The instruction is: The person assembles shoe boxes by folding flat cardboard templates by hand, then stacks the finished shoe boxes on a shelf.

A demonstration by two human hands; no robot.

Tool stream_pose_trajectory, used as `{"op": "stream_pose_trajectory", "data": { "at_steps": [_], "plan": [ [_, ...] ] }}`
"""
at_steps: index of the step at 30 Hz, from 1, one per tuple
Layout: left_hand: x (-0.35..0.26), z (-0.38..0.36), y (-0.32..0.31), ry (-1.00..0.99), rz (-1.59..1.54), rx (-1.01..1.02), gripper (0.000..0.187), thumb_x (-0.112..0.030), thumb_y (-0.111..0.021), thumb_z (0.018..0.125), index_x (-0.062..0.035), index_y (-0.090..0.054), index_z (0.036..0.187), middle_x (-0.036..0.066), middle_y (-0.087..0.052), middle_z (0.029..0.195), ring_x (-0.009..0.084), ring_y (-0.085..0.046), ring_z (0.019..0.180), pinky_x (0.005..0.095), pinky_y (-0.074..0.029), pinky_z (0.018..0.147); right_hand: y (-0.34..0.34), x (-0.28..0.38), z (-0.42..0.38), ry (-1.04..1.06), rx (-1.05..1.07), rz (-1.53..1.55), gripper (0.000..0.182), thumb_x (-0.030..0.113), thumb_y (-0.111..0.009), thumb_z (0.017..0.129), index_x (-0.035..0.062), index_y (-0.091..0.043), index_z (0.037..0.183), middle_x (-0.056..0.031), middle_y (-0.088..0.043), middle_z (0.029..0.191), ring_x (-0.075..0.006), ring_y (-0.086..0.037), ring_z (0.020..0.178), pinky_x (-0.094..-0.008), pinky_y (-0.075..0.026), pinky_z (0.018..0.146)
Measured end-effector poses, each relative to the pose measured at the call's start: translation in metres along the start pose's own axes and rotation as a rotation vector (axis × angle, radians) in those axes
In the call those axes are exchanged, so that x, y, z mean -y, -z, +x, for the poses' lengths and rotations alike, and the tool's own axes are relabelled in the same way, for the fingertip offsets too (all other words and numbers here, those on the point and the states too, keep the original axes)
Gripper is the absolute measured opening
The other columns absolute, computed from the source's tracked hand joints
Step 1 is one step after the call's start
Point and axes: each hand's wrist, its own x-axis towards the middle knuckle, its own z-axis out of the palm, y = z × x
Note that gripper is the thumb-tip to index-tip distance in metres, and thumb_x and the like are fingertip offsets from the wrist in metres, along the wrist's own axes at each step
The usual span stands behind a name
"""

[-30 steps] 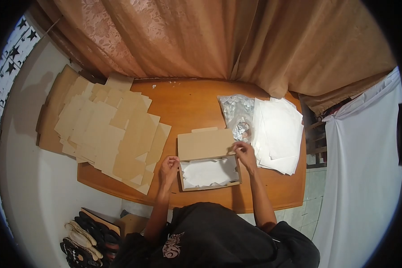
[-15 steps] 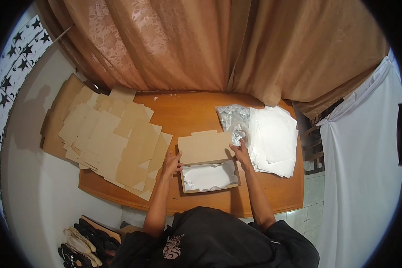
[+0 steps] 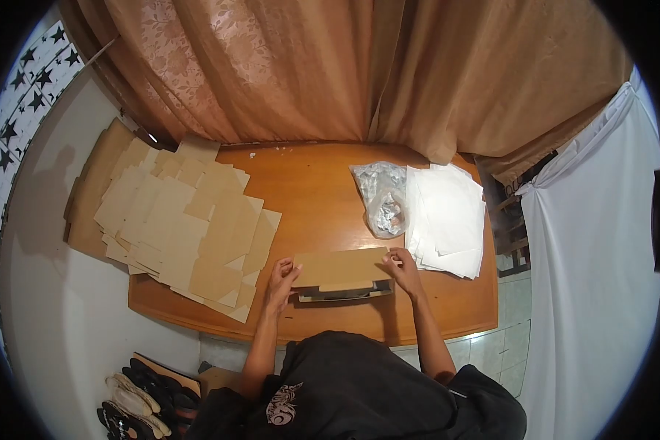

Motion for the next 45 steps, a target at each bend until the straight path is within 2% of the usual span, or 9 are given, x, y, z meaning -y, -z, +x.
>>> {"op": "stream_pose_trajectory", "data": {
  "at_steps": [2, 8, 10, 20, 25, 35, 41, 42, 45],
  "plan": [
    [-0.005, -0.013, 0.000, 0.046, -0.033, -0.015, 0.064, -0.025, -0.075, 0.090, -0.0102, -0.039, 0.142, 0.018, -0.043, 0.144, 0.0320, -0.053, 0.126, 0.0506, -0.054, 0.091, -0.001, 0.020, -0.019, 0.256, 0.047, -0.517, 0.046, 0.041, -0.073, 0.089, 0.0013, -0.064, 0.111, -0.0186, -0.058, 0.124, -0.0340, -0.058, 0.113, -0.0448, -0.046, 0.098],
    [0.018, -0.024, 0.004, 0.023, -0.012, 0.045, 0.086, -0.011, -0.086, 0.077, -0.0077, -0.035, 0.146, 0.022, -0.047, 0.140, 0.0296, -0.061, 0.116, 0.0433, -0.057, 0.088, -0.025, 0.029, -0.055, 0.278, 0.103, -0.717, 0.092, 0.062, -0.087, 0.060, 0.0053, -0.060, 0.128, -0.0264, -0.044, 0.140, -0.0451, -0.046, 0.129, -0.0526, -0.041, 0.107],
    [0.037, -0.015, 0.007, -0.259, 0.175, 0.088, 0.091, -0.009, -0.088, 0.072, -0.0071, -0.035, 0.146, 0.023, -0.050, 0.138, 0.0300, -0.061, 0.115, 0.0414, -0.056, 0.090, -0.033, 0.034, -0.061, 0.376, 0.080, -0.880, 0.094, 0.063, -0.086, 0.061, 0.0039, -0.059, 0.128, -0.0281, -0.044, 0.139, -0.0453, -0.047, 0.128, -0.0537, -0.042, 0.106],
    [0.040, -0.022, -0.012, -0.448, 0.465, -0.103, 0.073, -0.005, -0.085, 0.074, -0.0046, -0.047, 0.136, 0.018, -0.059, 0.130, 0.0276, -0.060, 0.117, 0.0389, -0.051, 0.096, -0.054, 0.008, -0.071, 0.370, -0.061, -0.852, 0.073, 0.052, -0.079, 0.078, 0.0042, -0.057, 0.129, -0.0274, -0.044, 0.140, -0.0438, -0.046, 0.128, -0.0491, -0.046, 0.103],
    [0.031, -0.038, -0.023, -0.457, 0.769, -0.292, 0.072, -0.009, -0.080, 0.078, -0.0084, -0.043, 0.140, 0.020, -0.048, 0.132, 0.0383, -0.046, 0.123, 0.0478, -0.037, 0.108, -0.058, -0.004, -0.072, 0.465, -0.108, -0.946, 0.062, 0.050, -0.074, 0.084, 0.0049, -0.061, 0.125, -0.0270, -0.042, 0.142, -0.0468, -0.039, 0.133, -0.0532, -0.038, 0.108],
    [0.063, -0.035, -0.021, -0.433, 0.523, -0.513, 0.063, -0.027, -0.080, 0.082, -0.0023, -0.047, 0.130, 0.020, -0.056, 0.118, 0.0343, -0.061, 0.101, 0.0448, -0.049, 0.090, -0.045, -0.002, -0.056, 0.394, -0.146, -0.616, 0.059, 0.046, -0.061, 0.095, 0.0070, -0.053, 0.138, -0.0302, -0.031, 0.151, -0.0490, -0.026, 0.141, -0.0543, -0.024, 0.117],
    [0.120, -0.025, -0.035, -0.198, 0.252, -0.347, 0.035, -0.021, -0.075, 0.088, 0.0002, -0.058, 0.110, 0.008, -0.065, 0.080, 0.0189, -0.064, 0.076, 0.0343, -0.052, 0.061, -0.015, -0.041, 0.019, 0.263, -0.004, -0.369, 0.056, 0.042, -0.050, 0.102, 0.0104, -0.047, 0.147, -0.0177, -0.042, 0.154, -0.0435, -0.024, 0.147, -0.0525, -0.013, 0.121],
    [0.127, -0.026, -0.038, -0.001, 0.210, -0.099, 0.038, -0.020, -0.074, 0.089, 0.0006, -0.056, 0.116, 0.007, -0.065, 0.083, 0.0163, -0.063, 0.076, 0.0320, -0.051, 0.059, -0.013, -0.044, 0.024, 0.271, 0.010, -0.369, 0.056, 0.042, -0.050, 0.102, 0.0104, -0.047, 0.147, -0.0177, -0.042, 0.154, -0.0435, -0.024, 0.147, -0.0525, -0.013, 0.121],
    [0.126, -0.040, -0.062, 0.173, 0.132, 0.230, 0.051, -0.019, -0.073, 0.090, 0.0007, -0.050, 0.131, 0.006, -0.065, 0.085, 0.0122, -0.060, 0.070, 0.0273, -0.048, 0.054, -0.010, -0.070, 0.040, 0.164, 0.064, -0.344, 0.051, 0.048, -0.044, 0.103, 0.0196, -0.055, 0.143, -0.0055, -0.050, 0.151, -0.0420, -0.023, 0.148, -0.0713, 0.005, 0.113]
  ]
}}
